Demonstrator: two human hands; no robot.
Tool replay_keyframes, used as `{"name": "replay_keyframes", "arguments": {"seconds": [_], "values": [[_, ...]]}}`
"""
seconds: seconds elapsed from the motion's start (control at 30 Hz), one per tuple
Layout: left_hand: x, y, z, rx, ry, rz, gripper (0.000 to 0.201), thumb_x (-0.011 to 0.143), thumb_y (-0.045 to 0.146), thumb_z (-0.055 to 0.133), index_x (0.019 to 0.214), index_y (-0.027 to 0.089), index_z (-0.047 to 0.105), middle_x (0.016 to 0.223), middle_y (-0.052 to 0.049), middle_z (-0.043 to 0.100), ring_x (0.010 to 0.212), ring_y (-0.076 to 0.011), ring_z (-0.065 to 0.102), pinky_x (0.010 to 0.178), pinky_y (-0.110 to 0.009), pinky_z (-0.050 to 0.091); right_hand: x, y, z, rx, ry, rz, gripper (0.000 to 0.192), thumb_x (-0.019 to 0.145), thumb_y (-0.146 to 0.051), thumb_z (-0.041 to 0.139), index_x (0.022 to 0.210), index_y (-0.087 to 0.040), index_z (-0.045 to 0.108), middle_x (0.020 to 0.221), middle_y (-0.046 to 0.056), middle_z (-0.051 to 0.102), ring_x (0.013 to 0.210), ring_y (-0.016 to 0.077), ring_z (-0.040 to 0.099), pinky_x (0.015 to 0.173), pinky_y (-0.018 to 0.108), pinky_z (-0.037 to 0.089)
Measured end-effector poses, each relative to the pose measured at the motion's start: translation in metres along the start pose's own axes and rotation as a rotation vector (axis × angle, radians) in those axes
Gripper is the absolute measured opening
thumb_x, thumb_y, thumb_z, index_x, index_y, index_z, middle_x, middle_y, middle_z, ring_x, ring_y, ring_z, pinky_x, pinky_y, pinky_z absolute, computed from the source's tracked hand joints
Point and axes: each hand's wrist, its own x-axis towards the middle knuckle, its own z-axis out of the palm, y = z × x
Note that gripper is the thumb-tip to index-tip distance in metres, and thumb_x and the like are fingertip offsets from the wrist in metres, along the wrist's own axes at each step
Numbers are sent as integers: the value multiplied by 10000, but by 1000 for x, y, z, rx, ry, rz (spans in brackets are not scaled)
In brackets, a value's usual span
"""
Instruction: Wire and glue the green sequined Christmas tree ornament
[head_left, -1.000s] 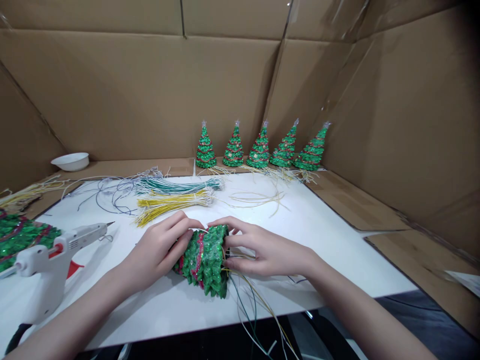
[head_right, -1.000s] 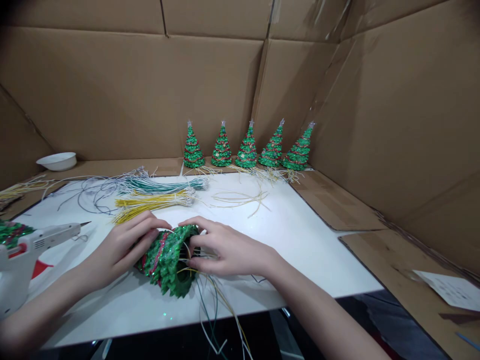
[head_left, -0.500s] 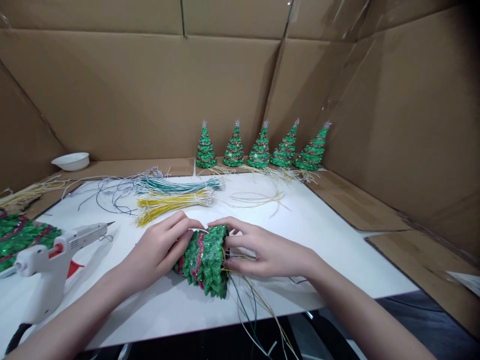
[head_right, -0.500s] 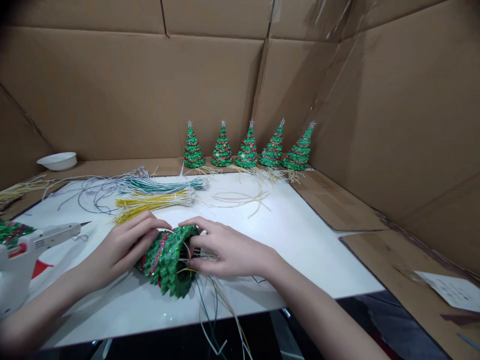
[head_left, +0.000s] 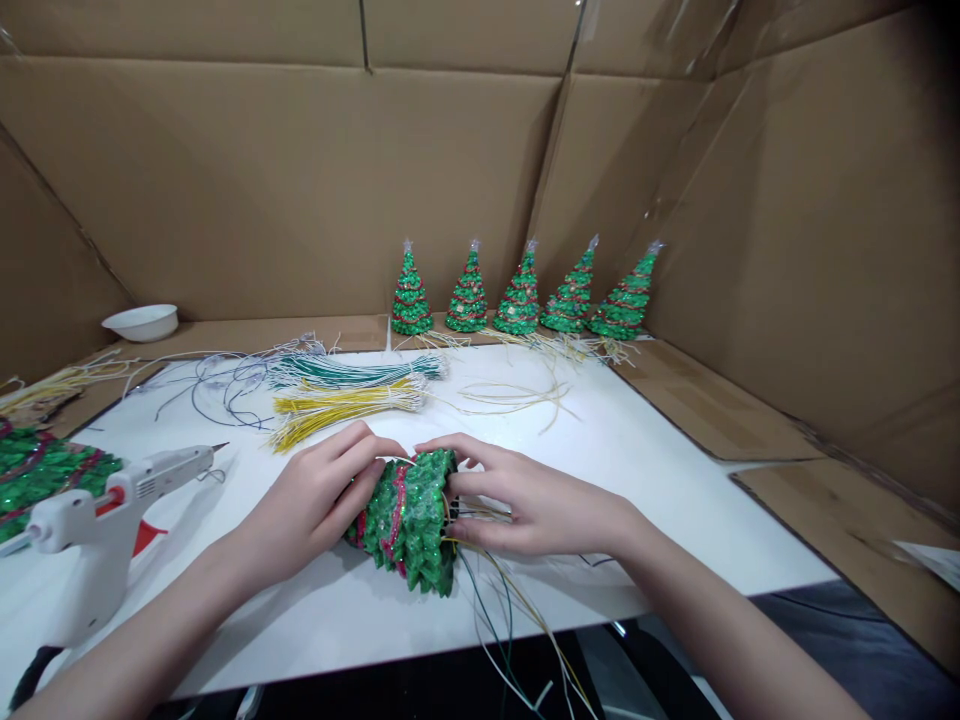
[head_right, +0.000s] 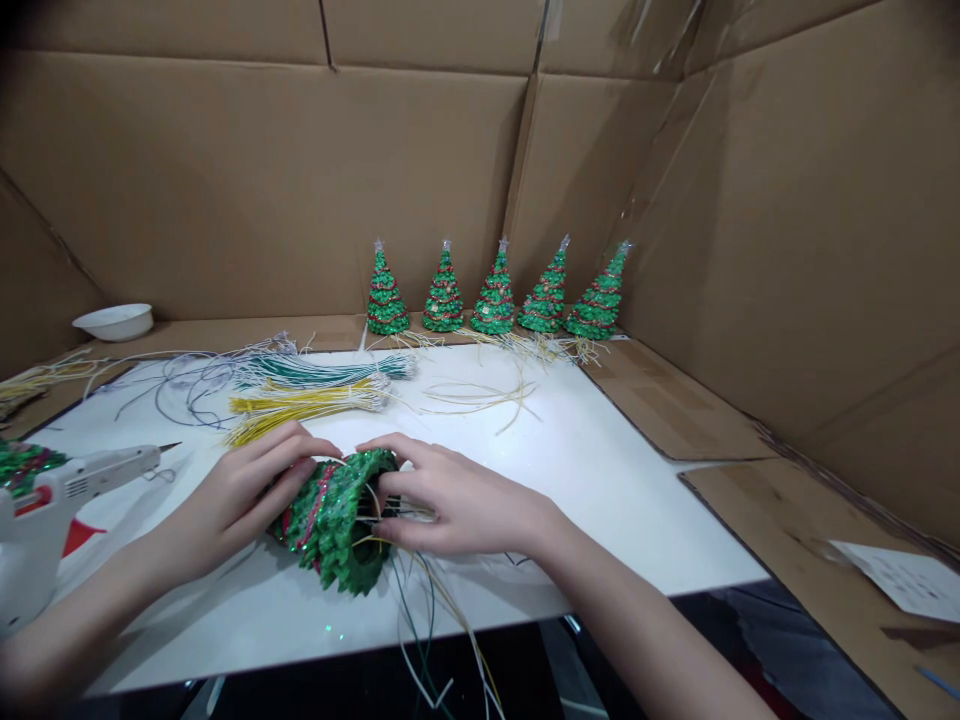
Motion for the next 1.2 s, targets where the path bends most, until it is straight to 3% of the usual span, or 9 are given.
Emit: {"name": "replay_keyframes", "arguments": {"seconds": [0.4, 1.2], "values": [[-2, 2, -2, 15, -8, -7, 250, 1036, 183, 316, 1156, 234, 528, 967, -15, 527, 870, -148, 540, 771, -252, 413, 0, -1, -1, -10, -17, 14, 201, 933, -249, 586, 1114, -183, 644, 1418, 119, 449, 1257, 232, 509, 1045, 377, 441], [-1, 4, -2, 25, -10, -17, 252, 1038, 193, 308, 1155, 230, 528, 972, -30, 536, 872, -161, 549, 770, -274, 429, -1, -1, 0, 19, 1, 8, 166, 929, -241, 589, 1070, -175, 646, 1407, 115, 450, 1222, 222, 532, 1026, 361, 453]]}}
